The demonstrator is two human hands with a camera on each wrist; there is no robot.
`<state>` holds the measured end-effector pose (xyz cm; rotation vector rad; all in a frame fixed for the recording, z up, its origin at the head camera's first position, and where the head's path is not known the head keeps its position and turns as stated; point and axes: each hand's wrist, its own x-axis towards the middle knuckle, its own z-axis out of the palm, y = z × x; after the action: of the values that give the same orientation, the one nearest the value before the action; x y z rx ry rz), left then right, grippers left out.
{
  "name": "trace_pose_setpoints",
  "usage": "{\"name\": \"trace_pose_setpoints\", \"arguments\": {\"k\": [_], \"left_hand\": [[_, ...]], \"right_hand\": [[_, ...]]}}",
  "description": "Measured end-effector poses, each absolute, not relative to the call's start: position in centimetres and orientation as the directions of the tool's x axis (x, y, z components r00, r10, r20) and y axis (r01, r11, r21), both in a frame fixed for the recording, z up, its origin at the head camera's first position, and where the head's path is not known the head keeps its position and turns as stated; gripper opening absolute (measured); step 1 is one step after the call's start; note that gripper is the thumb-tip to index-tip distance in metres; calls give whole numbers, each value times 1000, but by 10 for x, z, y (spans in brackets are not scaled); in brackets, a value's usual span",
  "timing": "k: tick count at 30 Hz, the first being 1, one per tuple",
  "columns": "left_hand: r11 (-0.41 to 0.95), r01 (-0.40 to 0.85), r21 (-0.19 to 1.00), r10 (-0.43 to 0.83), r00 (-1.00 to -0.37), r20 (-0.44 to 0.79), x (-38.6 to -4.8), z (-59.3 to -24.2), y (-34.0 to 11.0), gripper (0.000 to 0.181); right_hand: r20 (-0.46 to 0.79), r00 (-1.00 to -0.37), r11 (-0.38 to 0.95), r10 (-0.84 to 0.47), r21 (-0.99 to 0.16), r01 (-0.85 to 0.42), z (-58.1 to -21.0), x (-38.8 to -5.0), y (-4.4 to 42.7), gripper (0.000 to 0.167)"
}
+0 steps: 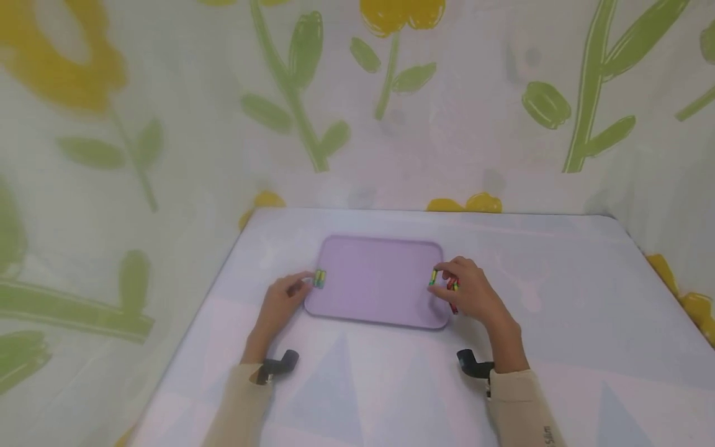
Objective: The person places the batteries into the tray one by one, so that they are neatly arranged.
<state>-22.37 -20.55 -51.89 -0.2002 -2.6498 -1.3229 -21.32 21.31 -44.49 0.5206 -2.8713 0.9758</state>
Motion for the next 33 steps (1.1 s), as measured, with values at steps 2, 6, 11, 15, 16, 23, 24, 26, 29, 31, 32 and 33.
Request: {"name": "trace_pose_setpoints", "arguments": {"k": [2, 6, 11, 15, 16, 23, 24, 26, 29, 31, 32, 33], "left_hand": [[597, 195, 778, 43, -976, 212, -224, -518, -205, 27], [597, 194, 779, 42, -976, 211, -222, -517, -205, 27], [591, 196, 782, 39, -976, 215, -222, -516, -205, 26], [592, 200, 781, 37, -975, 221, -222, -515, -204, 26], [595, 200, 779, 37, -974, 221, -222, -515, -204, 26], [591, 213, 778, 38, -971, 237, -223, -515, -203, 26], [593, 214, 776, 39, -971, 238, -223, -515, -203, 26], [596, 216, 774, 43, -970, 238, -223, -515, -202, 26], [602, 213, 769, 43, -971, 235, -224, -516, -202, 26], [607, 211, 766, 41, -971, 235, -224, -516, -203, 26], [610, 211, 764, 39, -971, 236, -224, -517, -203, 26], [611, 212, 763, 39, -970, 238, -224, -517, -203, 26]], "right_hand": [[161, -940, 735, -299, -590, -335, -446, -215, 209, 45], [168, -934, 714, -317, -606, -351, -447, -217, 198, 44], [180, -925, 696, -335, -614, -372, -450, -218, 184, 43], [187, -920, 688, -345, -616, -383, -452, -220, 176, 42], [191, -917, 685, -350, -615, -390, -451, -220, 174, 42], [197, -901, 668, -387, -614, -421, -451, -225, 160, 41], [195, -900, 671, -389, -610, -422, -451, -225, 158, 41], [191, -901, 672, -390, -610, -420, -451, -226, 155, 41], [192, -902, 674, -386, -609, -418, -451, -226, 149, 41], [190, -901, 663, -389, -621, -417, -451, -227, 143, 41], [188, -900, 659, -393, -626, -418, -451, -228, 140, 41], [182, -900, 656, -396, -630, -416, -451, -228, 137, 41]]}}
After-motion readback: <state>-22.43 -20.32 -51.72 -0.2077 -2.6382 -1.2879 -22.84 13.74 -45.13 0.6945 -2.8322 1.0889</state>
